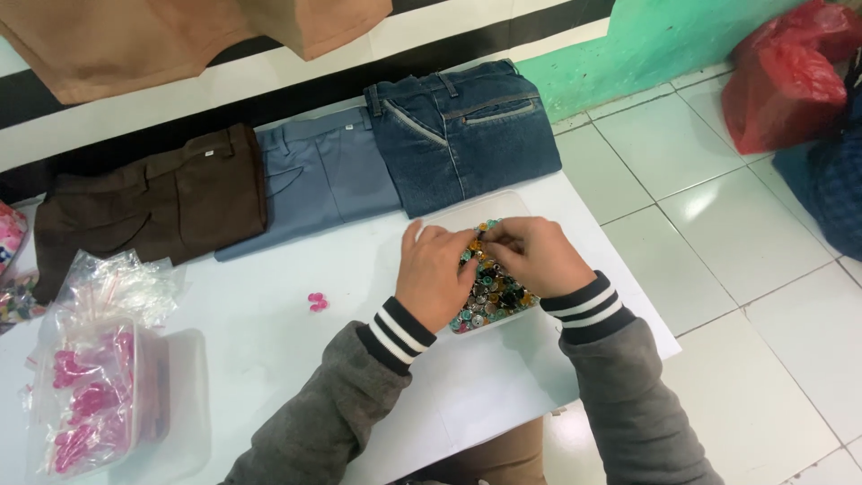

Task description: The person sorts colorful buttons from a plastic container onto a white table, then picks up pink buttons and places them into a small plastic bag. The person seals the bag and places it into a larger container.

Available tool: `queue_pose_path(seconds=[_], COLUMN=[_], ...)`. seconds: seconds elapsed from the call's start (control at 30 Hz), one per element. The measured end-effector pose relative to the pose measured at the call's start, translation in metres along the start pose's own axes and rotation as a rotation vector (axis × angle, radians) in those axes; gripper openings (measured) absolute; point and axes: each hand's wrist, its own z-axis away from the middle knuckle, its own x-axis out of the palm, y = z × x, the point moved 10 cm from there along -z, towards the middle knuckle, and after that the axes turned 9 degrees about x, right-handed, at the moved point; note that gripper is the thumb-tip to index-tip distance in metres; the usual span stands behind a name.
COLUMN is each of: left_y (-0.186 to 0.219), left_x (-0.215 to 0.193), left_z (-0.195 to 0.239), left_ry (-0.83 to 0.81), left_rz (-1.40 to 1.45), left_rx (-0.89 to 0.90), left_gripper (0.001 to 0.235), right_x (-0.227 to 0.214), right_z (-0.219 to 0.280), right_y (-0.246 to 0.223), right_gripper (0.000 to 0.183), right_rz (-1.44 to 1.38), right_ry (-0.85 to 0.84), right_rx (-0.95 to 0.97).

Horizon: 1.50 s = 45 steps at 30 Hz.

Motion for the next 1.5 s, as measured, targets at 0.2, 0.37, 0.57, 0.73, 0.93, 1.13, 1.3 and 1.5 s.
queue_pose_path(seconds=[0.2,0.37,0.57,0.73,0.93,1.13,1.3,1.5], left_y=[-0.005,-0.018,-0.023,-0.025,-0.028,-0.031,-0.030,-0.026], left_x=[-0.012,-0.006,0.018,0.032,0.037,0.039,0.038,0.030], left_z=[-0.003,0.001,0.002,0.001,0.001,-0.001,-0.002,-0.002], left_ry=[0.316,0.333,0.145,0.089,0.083,0.091,0.077,0.135], left_rz=[0.231,0.219,0.031,-0.021,-0.009,0.003,-0.006,0.017], left_rx=[0.061,0.022,0.008,-0.006,-0.009,-0.038,-0.038,-0.009], left_gripper=[0.025,0.021,0.018,0.018,0.020,0.020,0.016,0.016], right_x=[-0.002,-0.003,0.004,0.029,0.036,0.028,0.042,0.041], right_z=[-0.004,-0.018,-0.036,-0.060,-0.052,-0.044,-0.044,-0.055], right_y=[-0.002,0.021,0.039,0.048,0.043,0.028,0.029,0.048], right_gripper=[0.021,0.022,0.019,0.022,0.020,0.022,0.028,0.028], right_rz=[-0.292,-0.158,0.443,0.738,0.826,0.674,0.615,0.643], right_ry=[0.027,0.083,0.164,0.187,0.111,0.068,0.031,0.077], right_rx=[-0.036,-0.025,0.124,0.105,0.137,0.122,0.127,0.107])
